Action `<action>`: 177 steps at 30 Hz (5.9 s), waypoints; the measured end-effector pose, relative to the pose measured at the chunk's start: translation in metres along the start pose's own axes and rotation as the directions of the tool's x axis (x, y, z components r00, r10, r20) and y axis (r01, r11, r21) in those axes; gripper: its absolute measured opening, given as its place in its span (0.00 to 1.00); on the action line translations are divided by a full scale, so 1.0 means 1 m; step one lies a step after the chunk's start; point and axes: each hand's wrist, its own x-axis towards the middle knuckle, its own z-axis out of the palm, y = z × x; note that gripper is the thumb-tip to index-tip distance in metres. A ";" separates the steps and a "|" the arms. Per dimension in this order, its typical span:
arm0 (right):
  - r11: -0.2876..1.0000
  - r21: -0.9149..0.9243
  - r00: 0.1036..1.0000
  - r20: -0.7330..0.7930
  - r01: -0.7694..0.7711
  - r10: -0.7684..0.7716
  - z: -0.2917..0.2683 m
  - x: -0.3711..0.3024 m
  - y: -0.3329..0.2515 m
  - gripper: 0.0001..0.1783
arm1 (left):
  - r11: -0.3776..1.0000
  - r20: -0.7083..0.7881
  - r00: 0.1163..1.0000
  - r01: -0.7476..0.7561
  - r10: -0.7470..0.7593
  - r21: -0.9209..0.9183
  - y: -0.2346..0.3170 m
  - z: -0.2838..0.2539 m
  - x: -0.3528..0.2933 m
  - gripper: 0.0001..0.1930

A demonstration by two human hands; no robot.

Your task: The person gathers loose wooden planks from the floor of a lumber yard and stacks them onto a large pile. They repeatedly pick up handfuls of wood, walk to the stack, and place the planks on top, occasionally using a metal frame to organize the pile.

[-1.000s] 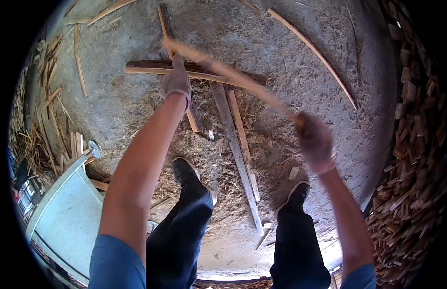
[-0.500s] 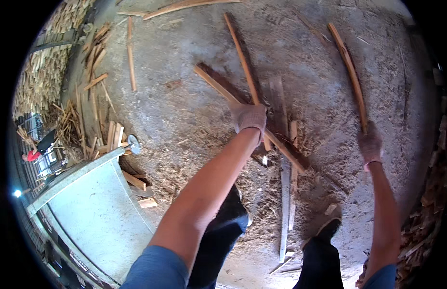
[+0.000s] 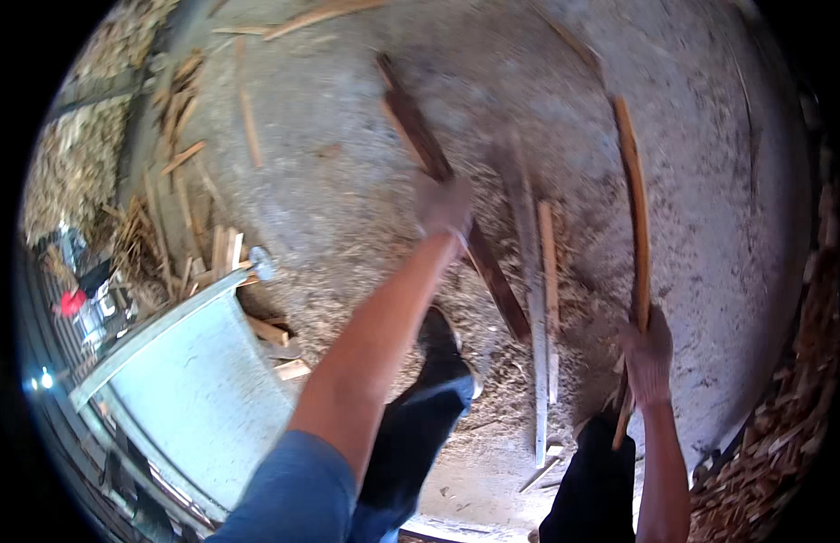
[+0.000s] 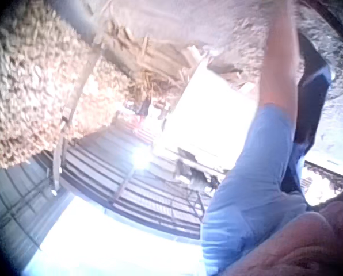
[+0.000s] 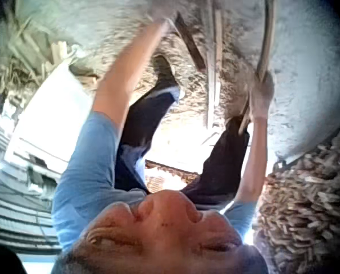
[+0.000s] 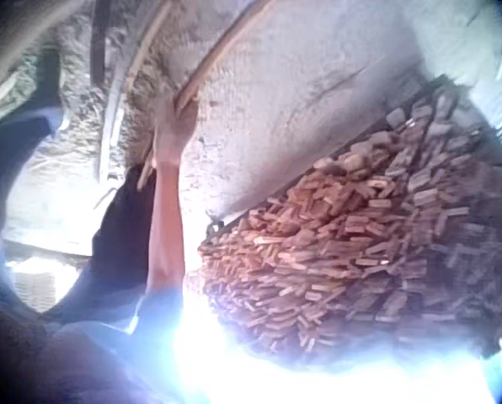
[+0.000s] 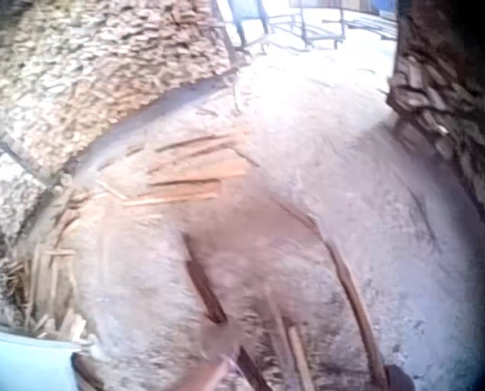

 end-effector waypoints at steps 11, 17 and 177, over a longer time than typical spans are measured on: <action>0.996 -0.075 0.980 0.192 -0.040 0.054 -0.046 -0.212 -0.206 0.30 | 0.900 0.144 0.971 0.233 -0.192 -0.369 0.097 -0.210 -0.229 0.20; 0.948 -0.146 0.938 0.249 0.282 -0.241 -0.036 -0.177 -0.324 0.17 | 0.658 0.189 0.924 0.371 -0.333 -0.655 0.108 -0.227 -0.187 0.24; 0.059 -0.416 0.416 0.909 0.908 0.014 1.111 0.109 -1.064 0.57 | 0.019 0.141 0.904 0.163 -0.404 -0.986 0.126 -0.821 0.819 0.20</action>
